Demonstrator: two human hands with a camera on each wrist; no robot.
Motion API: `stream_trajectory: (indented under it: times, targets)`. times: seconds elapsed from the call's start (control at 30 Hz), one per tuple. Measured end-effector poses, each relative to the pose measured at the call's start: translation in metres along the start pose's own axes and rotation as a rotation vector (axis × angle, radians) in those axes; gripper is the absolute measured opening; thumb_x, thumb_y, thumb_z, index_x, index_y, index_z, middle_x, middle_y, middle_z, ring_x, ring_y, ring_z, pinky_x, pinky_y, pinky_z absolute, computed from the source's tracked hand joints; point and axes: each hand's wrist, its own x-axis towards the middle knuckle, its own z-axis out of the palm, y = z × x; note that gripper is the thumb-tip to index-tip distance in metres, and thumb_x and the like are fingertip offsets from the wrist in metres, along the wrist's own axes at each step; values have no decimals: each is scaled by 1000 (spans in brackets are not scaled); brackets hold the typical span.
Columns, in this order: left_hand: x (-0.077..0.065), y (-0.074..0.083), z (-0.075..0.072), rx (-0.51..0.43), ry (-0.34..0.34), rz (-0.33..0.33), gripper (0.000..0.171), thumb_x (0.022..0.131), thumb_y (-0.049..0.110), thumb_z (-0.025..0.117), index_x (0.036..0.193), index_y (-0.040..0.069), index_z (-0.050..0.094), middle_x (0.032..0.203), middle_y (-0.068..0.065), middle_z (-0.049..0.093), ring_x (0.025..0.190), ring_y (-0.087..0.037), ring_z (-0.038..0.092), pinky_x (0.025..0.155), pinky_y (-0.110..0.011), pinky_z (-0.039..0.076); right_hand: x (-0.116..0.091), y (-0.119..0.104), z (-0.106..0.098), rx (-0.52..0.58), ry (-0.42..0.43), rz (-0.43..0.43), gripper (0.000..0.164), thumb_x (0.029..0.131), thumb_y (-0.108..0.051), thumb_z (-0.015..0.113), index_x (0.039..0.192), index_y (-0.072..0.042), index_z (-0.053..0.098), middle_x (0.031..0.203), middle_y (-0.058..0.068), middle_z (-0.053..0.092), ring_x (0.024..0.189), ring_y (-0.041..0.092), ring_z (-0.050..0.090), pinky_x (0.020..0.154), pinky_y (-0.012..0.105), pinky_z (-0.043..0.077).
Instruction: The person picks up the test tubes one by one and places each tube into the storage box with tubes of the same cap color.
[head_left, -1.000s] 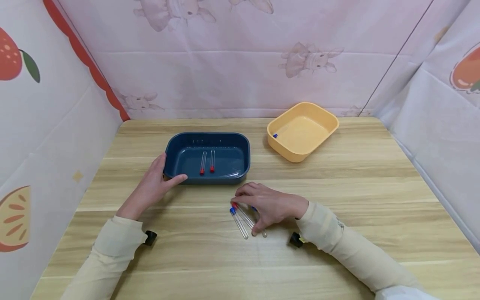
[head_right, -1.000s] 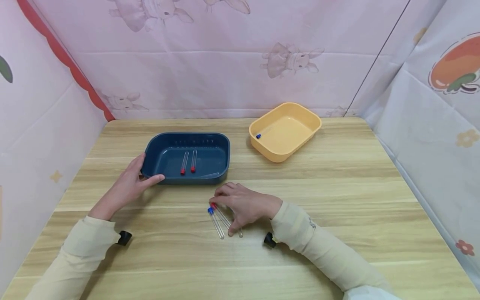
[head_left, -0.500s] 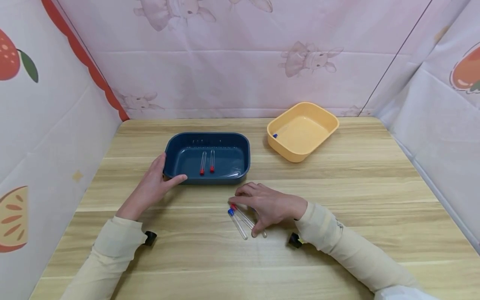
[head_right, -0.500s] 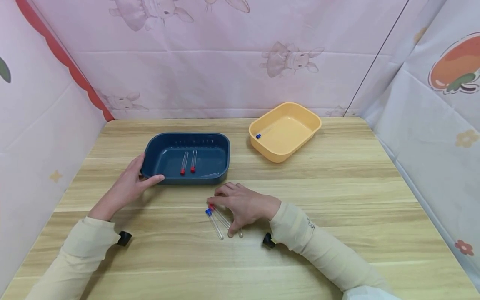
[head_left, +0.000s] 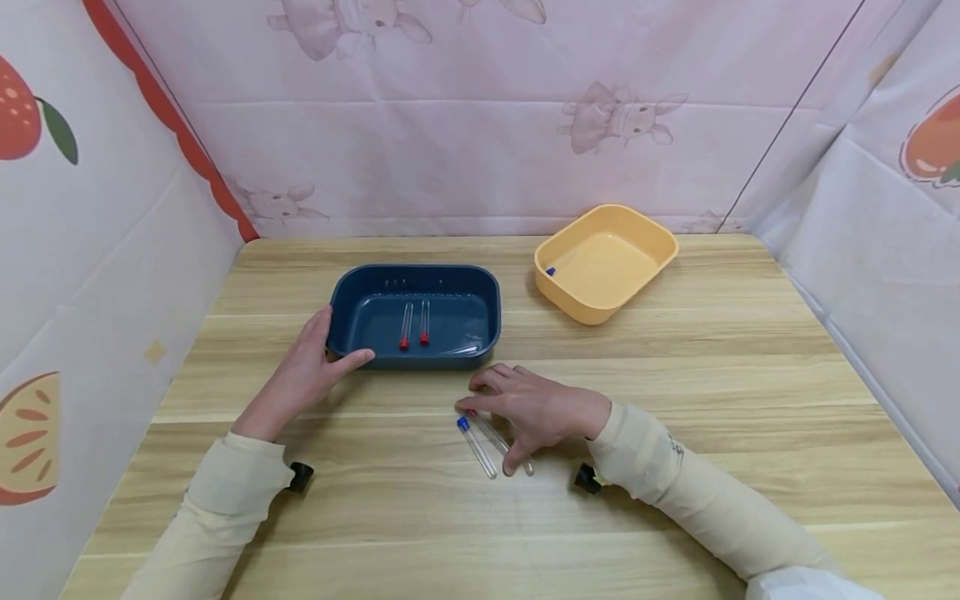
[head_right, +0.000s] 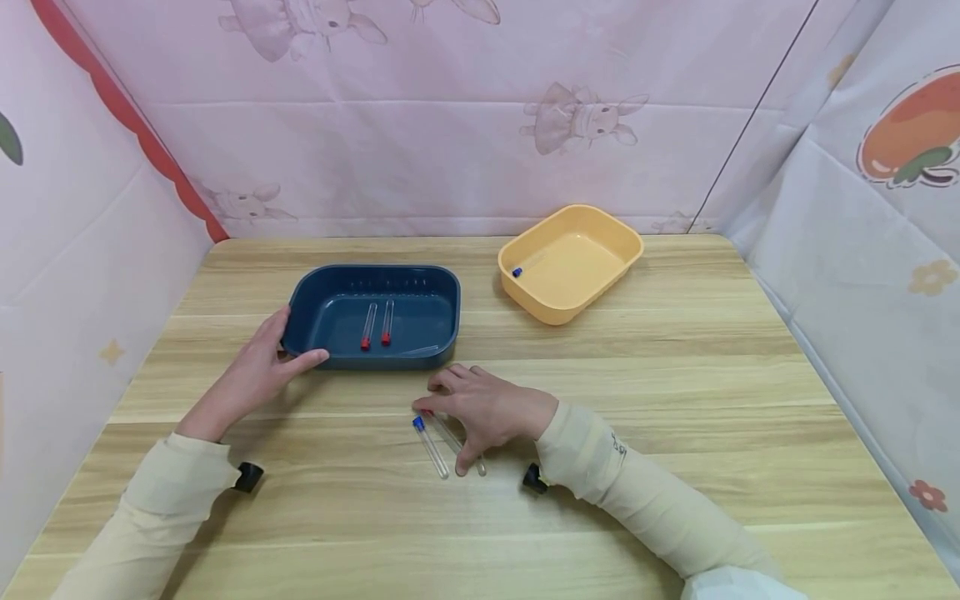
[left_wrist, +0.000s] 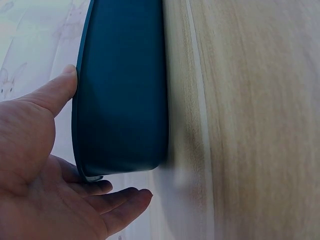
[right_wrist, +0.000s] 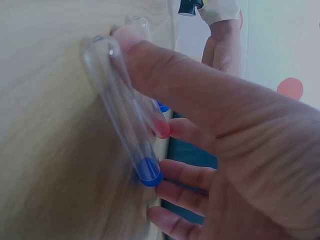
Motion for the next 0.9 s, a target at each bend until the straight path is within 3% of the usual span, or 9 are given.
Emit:
stream_trajectory:
  times: [0.4,0.9]
  targets:
    - [-1,0,0,3,3,7,113,98,59,64,163,2,-8,169,-27,1,151,-52,15,114,-71,25,0,2,2,15,29,0,107,69,-55,93,157,-19,46,152,5,44,140,24,36,118,43,32]
    - [0,0,0,0,0,7,112,98,59,63,164,2,-9,170,-27,0,151,-51,14,115,-71,23,0,6,2,38,21,6,96,71,-55,92,152,-21,54,152,5,44,137,23,37,116,43,36]
